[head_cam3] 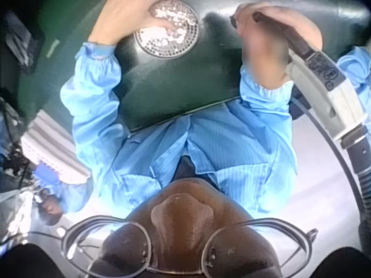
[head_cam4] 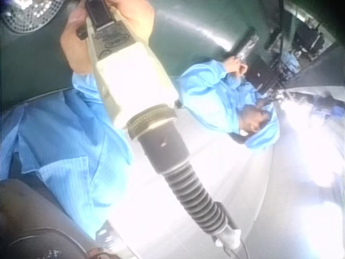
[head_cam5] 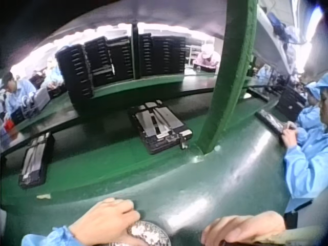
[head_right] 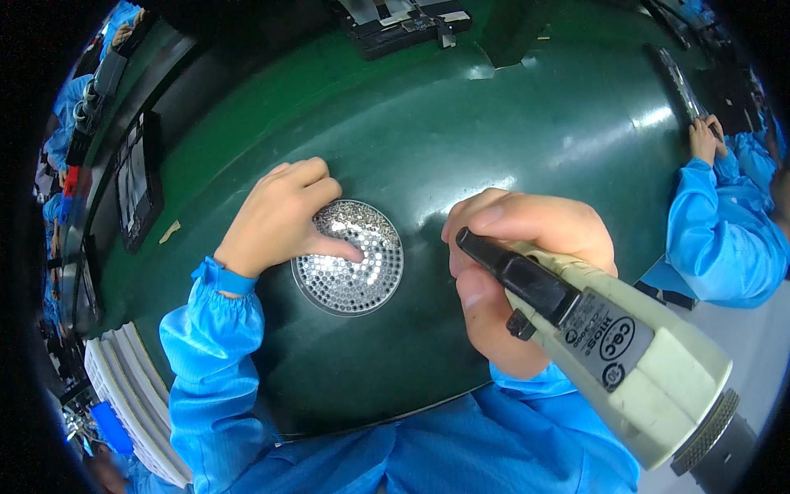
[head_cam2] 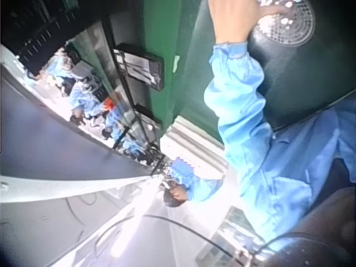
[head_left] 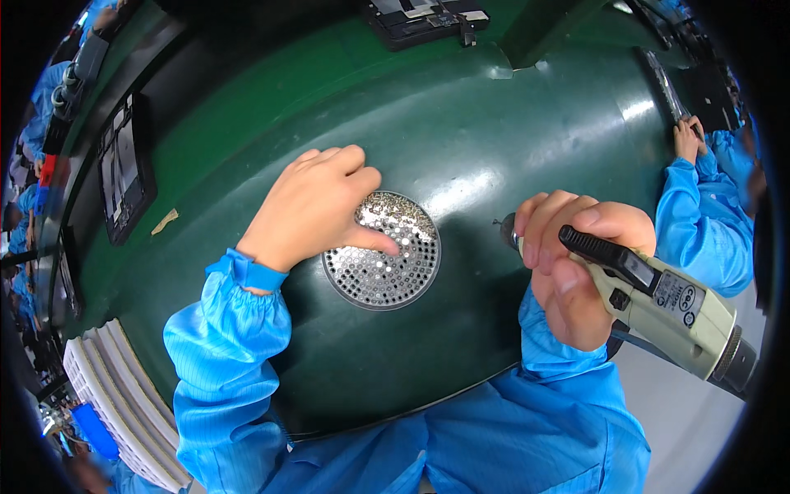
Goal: Assemble electronic device components by fastening screws into tablet frames using an electric screwdriver on a factory production line.
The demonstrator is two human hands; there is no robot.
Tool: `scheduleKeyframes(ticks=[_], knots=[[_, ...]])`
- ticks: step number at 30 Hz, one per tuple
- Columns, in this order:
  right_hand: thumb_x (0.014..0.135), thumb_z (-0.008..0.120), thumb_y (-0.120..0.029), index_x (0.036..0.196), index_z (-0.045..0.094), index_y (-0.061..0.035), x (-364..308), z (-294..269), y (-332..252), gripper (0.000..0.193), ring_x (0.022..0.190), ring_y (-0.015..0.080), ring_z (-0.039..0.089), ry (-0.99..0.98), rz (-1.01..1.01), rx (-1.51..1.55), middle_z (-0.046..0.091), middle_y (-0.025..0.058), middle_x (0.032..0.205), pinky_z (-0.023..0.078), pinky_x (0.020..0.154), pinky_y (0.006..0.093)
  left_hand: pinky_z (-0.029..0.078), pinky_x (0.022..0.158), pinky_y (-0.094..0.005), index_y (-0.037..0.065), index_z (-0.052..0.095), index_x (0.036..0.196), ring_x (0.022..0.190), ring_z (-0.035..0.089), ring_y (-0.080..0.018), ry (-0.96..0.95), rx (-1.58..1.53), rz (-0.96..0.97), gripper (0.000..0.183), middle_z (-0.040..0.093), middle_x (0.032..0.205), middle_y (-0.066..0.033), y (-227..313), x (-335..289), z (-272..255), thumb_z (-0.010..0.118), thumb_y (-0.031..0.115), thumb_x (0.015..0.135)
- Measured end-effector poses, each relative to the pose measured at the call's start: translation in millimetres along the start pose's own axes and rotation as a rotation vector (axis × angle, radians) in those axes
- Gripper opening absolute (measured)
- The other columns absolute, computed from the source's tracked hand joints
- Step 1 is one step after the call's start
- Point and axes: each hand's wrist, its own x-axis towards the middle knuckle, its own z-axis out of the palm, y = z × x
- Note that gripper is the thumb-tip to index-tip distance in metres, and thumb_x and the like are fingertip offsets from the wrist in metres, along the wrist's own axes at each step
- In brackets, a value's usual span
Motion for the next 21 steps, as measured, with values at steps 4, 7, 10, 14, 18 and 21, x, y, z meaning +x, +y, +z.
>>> scheduleKeyframes(ticks=[4, 7, 10, 14, 18, 21], knots=[[0.081, 0.060, 0.008, 0.114, 0.047, 0.0038, 3, -8, 3, 0.036, 0.071, 0.0203, 0.061, -0.054, -0.055, 0.043, 0.060, 0.0137, 0.080, 0.053, 0.071, 0.0377, 0.047, 0.073, -0.0388, 0.002, 0.063, 0.079, 0.077, 0.057, -0.0297, 0.001, 0.049, -0.067, 0.054, 0.052, 0.082, -0.0109, -1, 1, 3, 0.082, 0.049, 0.060], [0.080, 0.059, 0.009, 0.113, 0.047, 0.0042, 5, -7, 1, 0.035, 0.070, 0.0198, 0.061, -0.030, -0.040, 0.060, 0.060, 0.0132, 0.079, 0.053, 0.071, 0.0377, 0.047, 0.074, -0.0393, 0.002, 0.063, 0.080, 0.079, 0.057, -0.0306, -0.019, 0.058, -0.076, 0.053, 0.053, 0.083, -0.0111, 0, 7, 0, 0.083, 0.047, 0.060], [0.081, 0.060, 0.009, 0.113, 0.047, 0.0044, 8, -10, 0, 0.034, 0.068, 0.0194, 0.061, -0.043, -0.031, 0.041, 0.060, 0.0129, 0.079, 0.054, 0.070, 0.0376, 0.047, 0.076, -0.0397, 0.002, 0.063, 0.084, 0.083, 0.057, -0.0316, 0.011, 0.048, -0.099, 0.052, 0.054, 0.086, -0.0112, 4, 2, -6, 0.082, 0.045, 0.063], [0.081, 0.061, 0.007, 0.113, 0.048, 0.0045, 3, -10, 4, 0.034, 0.068, 0.0195, 0.061, 0.022, -0.065, 0.019, 0.060, 0.0129, 0.079, 0.054, 0.070, 0.0373, 0.046, 0.080, -0.0412, -0.001, 0.062, 0.096, 0.094, 0.057, -0.0345, 0.319, 0.151, -0.219, 0.047, 0.057, 0.100, -0.0155, 34, -28, 2, 0.081, 0.033, 0.069], [0.084, 0.062, -0.002, 0.115, 0.049, -0.0003, 5, -13, 3, 0.034, 0.067, 0.0187, 0.057, -0.006, -0.034, -0.021, 0.057, 0.0090, 0.075, 0.049, 0.067, 0.0370, 0.044, 0.090, -0.0491, -0.007, 0.060, 0.108, 0.111, 0.053, -0.0421, 0.330, 0.234, -0.353, 0.052, 0.054, 0.117, -0.0236, 79, -46, 19, 0.078, 0.025, 0.072], [0.086, 0.063, -0.011, 0.119, 0.051, -0.0051, 6, -10, -3, 0.035, 0.065, 0.0180, 0.054, 0.001, 0.016, -0.036, 0.054, 0.0056, 0.072, 0.045, 0.065, 0.0373, 0.033, 0.104, -0.0553, -0.012, 0.054, 0.119, 0.128, 0.041, -0.0473, 0.214, 0.235, -0.441, 0.069, 0.047, 0.131, -0.0280, 91, -43, 26, 0.074, 0.038, 0.076]])
